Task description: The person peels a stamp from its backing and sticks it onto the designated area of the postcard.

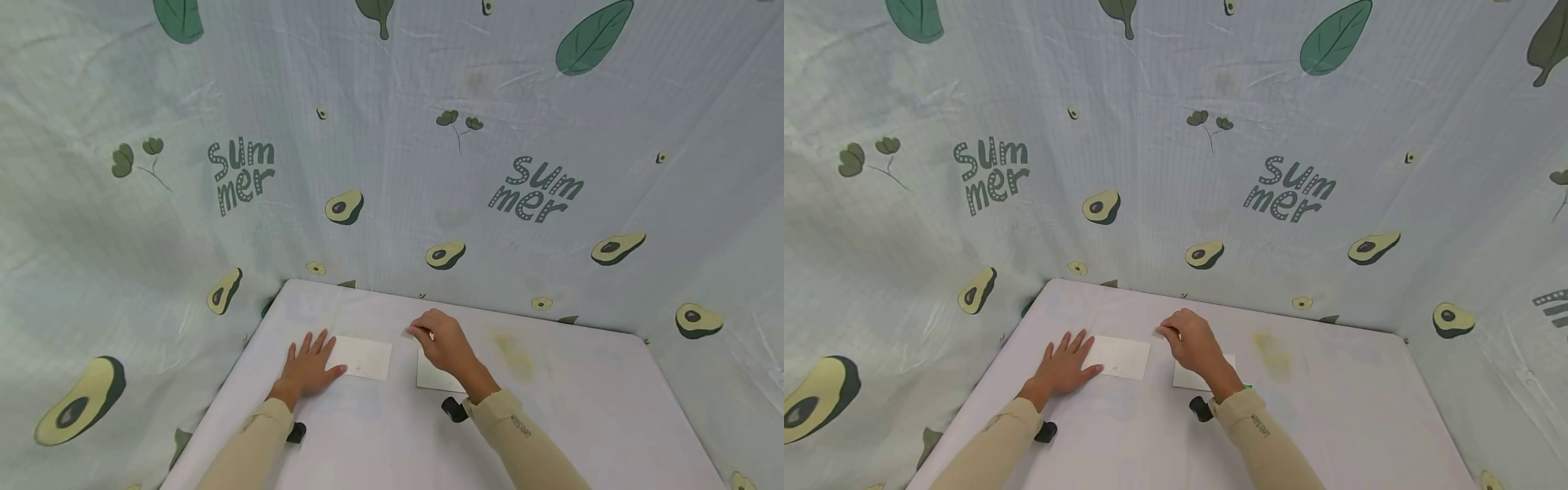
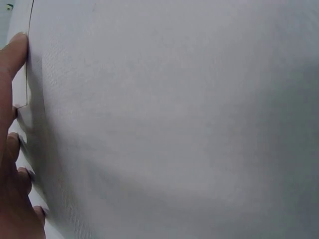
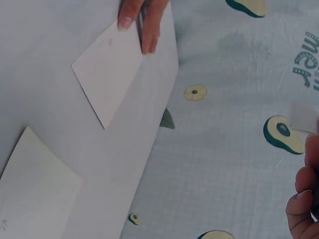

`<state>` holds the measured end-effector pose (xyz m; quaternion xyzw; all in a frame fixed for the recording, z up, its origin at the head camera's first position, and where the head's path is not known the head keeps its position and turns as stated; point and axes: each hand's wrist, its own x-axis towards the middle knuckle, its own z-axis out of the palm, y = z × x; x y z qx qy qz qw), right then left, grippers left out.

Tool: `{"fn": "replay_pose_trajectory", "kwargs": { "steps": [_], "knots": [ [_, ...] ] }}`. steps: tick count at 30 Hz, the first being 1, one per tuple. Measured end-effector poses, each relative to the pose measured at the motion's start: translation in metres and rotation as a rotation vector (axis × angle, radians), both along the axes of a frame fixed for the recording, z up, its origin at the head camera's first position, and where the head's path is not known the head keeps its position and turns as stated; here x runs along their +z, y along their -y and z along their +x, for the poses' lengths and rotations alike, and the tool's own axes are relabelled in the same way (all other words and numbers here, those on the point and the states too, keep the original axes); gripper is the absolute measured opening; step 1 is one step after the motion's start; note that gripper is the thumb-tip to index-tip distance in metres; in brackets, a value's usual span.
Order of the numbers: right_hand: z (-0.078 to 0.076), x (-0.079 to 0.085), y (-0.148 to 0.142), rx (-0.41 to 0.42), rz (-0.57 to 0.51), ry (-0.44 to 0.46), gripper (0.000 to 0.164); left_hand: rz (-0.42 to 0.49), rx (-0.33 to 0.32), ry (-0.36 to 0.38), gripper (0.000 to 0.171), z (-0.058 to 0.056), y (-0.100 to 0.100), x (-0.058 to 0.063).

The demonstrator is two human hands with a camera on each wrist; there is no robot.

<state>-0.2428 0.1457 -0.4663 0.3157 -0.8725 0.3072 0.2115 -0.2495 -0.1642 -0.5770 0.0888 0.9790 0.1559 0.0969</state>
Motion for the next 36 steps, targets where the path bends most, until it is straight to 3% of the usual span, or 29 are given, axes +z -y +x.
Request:
{"fn": "replay_pose_trajectory", "kwargs": {
  "steps": [18, 27, 36],
  "knots": [
    [0.013, 0.031, 0.003, 0.061, -0.086, -0.005, 0.004, 0.021, 0.01, 0.02, 0.082, -0.005, -0.003, 0.006],
    [0.017, 0.032, 0.003, 0.081, -0.098, 0.046, 0.004, 0.038, -0.009, 0.017, 0.083, -0.002, -0.004, 0.005],
    [0.017, 0.035, 0.005, 0.081, -0.087, 0.139, 0.006, 0.102, -0.066, -0.075, 0.082, -0.005, -0.016, 0.027]
  ]
}}
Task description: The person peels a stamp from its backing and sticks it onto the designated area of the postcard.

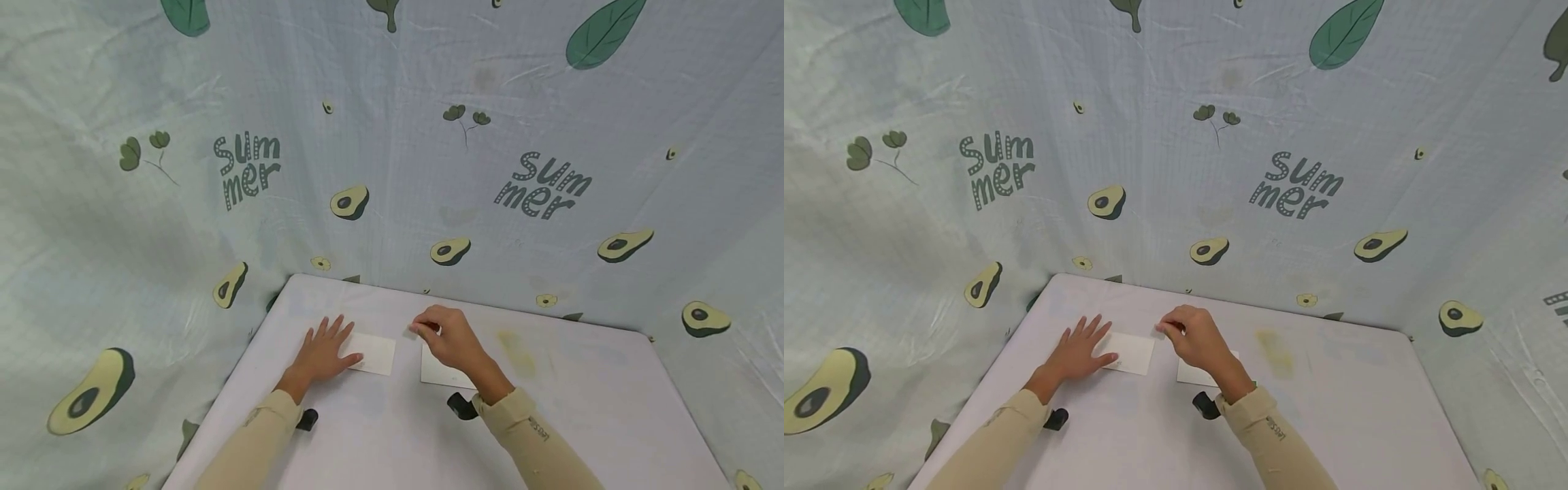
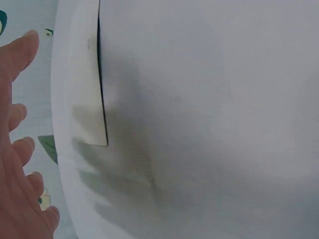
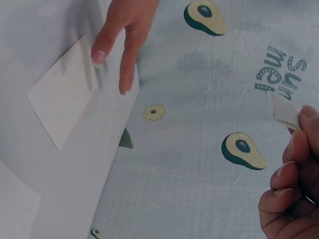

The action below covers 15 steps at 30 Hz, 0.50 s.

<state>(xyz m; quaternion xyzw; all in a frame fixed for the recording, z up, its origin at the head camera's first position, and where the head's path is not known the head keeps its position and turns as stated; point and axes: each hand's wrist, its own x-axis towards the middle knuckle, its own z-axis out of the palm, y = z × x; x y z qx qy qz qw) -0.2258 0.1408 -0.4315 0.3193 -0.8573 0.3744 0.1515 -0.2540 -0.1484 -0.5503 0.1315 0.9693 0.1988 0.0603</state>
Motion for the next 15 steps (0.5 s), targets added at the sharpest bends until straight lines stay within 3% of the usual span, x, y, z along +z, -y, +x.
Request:
{"fn": "replay_pose_trajectory", "kwargs": {
  "steps": [5, 11, 15],
  "knots": [
    [-0.003, -0.001, -0.002, 0.041, 0.009, 0.009, 0.005, 0.026, -0.05, 0.015, 0.083, -0.002, -0.008, 0.014],
    [-0.007, 0.001, -0.002, 0.043, 0.02, 0.036, 0.005, 0.133, -0.114, 0.03, 0.085, -0.002, -0.019, 0.038],
    [-0.007, 0.001, -0.002, 0.043, 0.027, 0.076, 0.005, 0.199, -0.138, 0.073, 0.086, 0.0, -0.026, 0.047]
  ]
}}
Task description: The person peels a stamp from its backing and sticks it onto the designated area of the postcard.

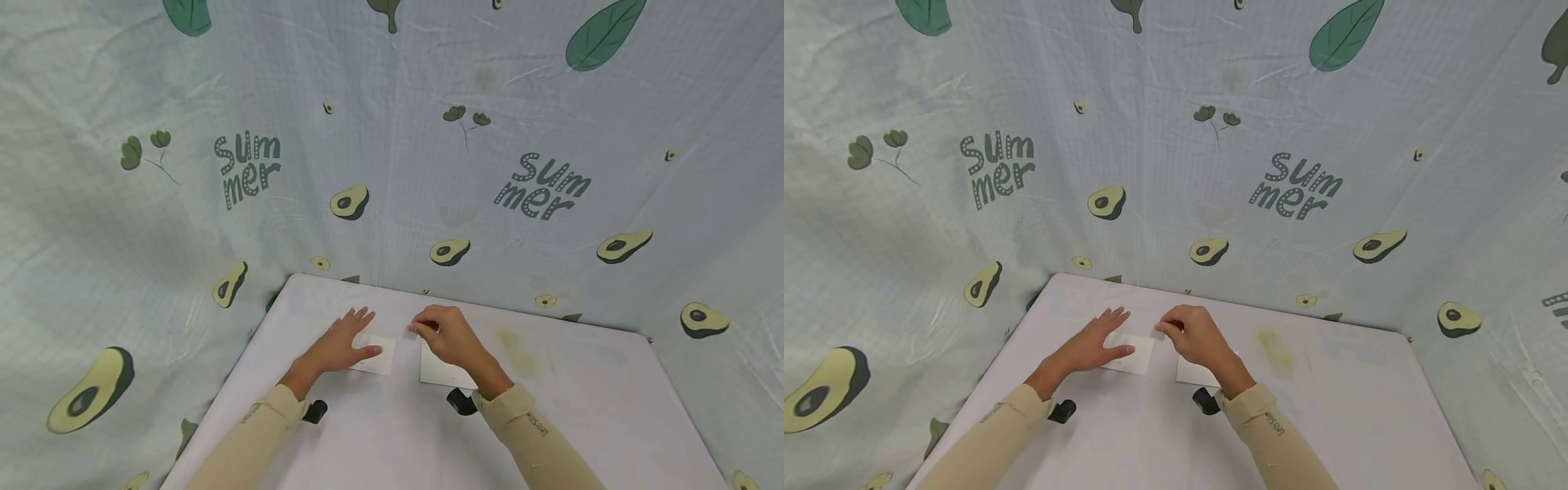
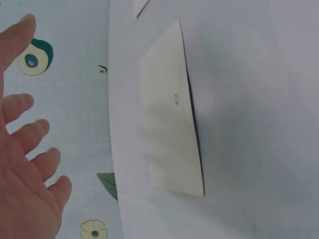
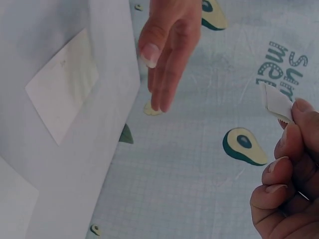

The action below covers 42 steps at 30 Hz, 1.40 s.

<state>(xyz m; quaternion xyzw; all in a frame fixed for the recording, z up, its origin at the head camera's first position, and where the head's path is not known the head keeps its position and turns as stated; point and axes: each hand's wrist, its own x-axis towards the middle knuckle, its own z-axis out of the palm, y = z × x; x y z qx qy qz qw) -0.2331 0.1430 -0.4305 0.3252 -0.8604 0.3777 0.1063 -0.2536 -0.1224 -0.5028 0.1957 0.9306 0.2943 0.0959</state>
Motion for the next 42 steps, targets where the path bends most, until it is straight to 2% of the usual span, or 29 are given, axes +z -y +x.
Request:
{"fn": "replay_pose_trajectory", "kwargs": {
  "steps": [7, 17, 24, 28, 31, 34, 42],
  "knots": [
    [0.0, 0.001, 0.0, -0.004, 0.022, 0.018, 0.006, 0.129, -0.034, 0.046, 0.085, 0.004, -0.009, 0.015],
    [0.0, 0.002, 0.003, -0.015, 0.075, 0.033, 0.007, 0.3, -0.12, 0.047, 0.07, 0.009, -0.016, 0.027],
    [0.0, 0.002, 0.003, -0.003, 0.087, 0.051, 0.009, 0.426, -0.195, 0.114, 0.062, 0.012, -0.024, 0.036],
    [-0.003, 0.001, 0.003, -0.002, 0.086, 0.045, 0.009, 0.533, -0.228, 0.173, 0.06, 0.012, -0.026, 0.041],
    [-0.004, 0.001, 0.003, 0.003, 0.082, 0.051, 0.01, 0.598, -0.22, 0.242, 0.057, 0.013, -0.028, 0.045],
    [-0.004, 0.001, 0.002, 0.007, 0.087, 0.063, 0.01, 0.625, -0.197, 0.291, 0.055, 0.014, -0.031, 0.047],
    [-0.003, 0.0, 0.002, 0.009, 0.076, 0.088, 0.009, 0.654, -0.164, 0.288, 0.044, 0.015, -0.037, 0.049]
  ]
}}
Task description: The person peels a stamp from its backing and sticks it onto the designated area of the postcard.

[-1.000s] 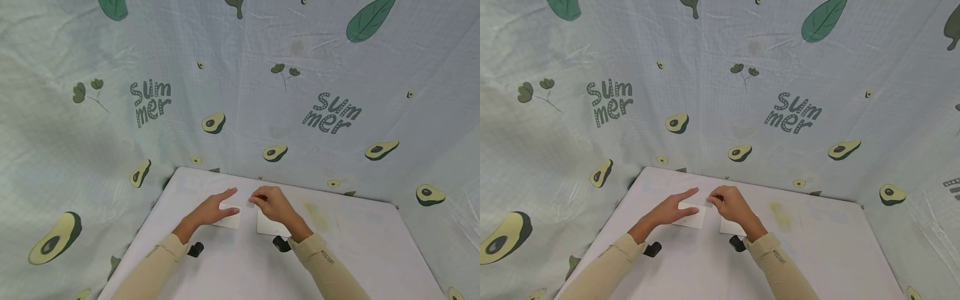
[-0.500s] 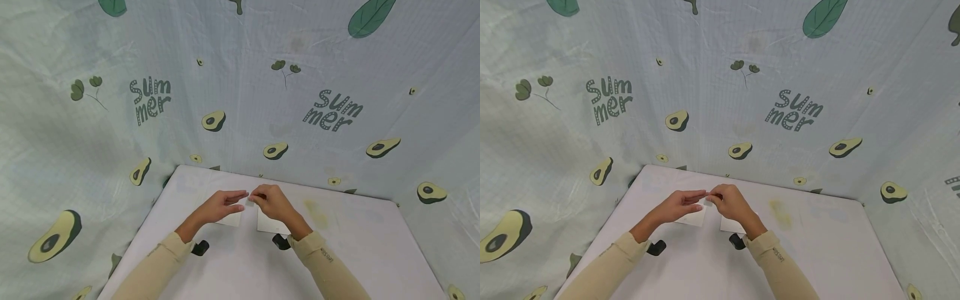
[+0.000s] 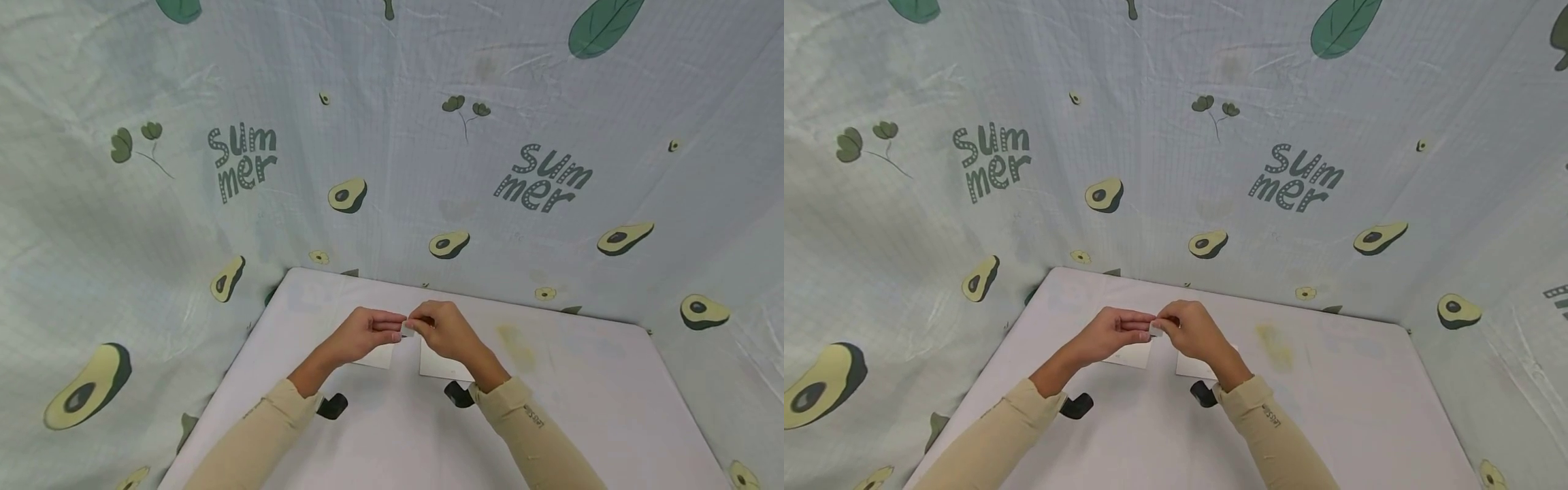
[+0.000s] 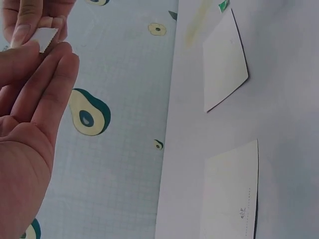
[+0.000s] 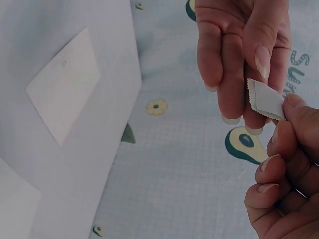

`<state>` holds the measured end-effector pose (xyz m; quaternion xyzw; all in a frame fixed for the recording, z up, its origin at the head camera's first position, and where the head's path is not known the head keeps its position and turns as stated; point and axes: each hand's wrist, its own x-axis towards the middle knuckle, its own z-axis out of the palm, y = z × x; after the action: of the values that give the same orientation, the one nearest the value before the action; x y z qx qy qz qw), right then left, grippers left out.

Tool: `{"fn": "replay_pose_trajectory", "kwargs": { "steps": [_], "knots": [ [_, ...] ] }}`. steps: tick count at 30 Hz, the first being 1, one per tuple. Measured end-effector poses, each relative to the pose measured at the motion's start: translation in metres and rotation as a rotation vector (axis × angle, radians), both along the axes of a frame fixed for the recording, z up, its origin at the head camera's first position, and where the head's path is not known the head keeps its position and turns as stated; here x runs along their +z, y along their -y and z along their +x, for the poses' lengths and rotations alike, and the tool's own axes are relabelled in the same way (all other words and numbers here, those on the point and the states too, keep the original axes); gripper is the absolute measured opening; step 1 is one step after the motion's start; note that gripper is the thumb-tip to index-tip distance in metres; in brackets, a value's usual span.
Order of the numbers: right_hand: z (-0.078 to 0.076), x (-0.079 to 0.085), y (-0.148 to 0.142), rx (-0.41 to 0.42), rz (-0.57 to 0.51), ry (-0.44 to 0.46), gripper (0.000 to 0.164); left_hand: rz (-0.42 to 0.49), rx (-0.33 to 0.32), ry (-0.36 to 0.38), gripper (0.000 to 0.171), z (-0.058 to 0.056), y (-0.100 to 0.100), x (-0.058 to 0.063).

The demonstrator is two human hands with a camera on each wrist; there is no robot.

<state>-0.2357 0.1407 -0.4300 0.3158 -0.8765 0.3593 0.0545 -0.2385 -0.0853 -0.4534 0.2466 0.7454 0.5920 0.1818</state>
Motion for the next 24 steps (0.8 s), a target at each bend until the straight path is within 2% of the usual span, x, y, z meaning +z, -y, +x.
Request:
{"fn": "replay_pose_trajectory", "kwargs": {
  "steps": [9, 19, 21, 24],
  "knots": [
    [0.001, -0.001, -0.002, 0.004, -0.012, -0.037, 0.007, 0.029, 0.007, 0.047, 0.04, 0.001, -0.006, 0.003],
    [0.002, -0.003, -0.001, -0.012, -0.031, -0.127, 0.005, 0.058, -0.001, 0.031, 0.039, 0.0, -0.009, 0.004],
    [0.004, -0.007, 0.0, -0.026, -0.023, -0.16, 0.005, 0.054, 0.01, 0.03, 0.038, 0.001, -0.01, 0.003],
    [0.007, -0.013, 0.003, -0.033, -0.011, -0.258, 0.01, 0.045, 0.021, 0.032, 0.037, 0.004, -0.01, 0.001]
  ]
}}
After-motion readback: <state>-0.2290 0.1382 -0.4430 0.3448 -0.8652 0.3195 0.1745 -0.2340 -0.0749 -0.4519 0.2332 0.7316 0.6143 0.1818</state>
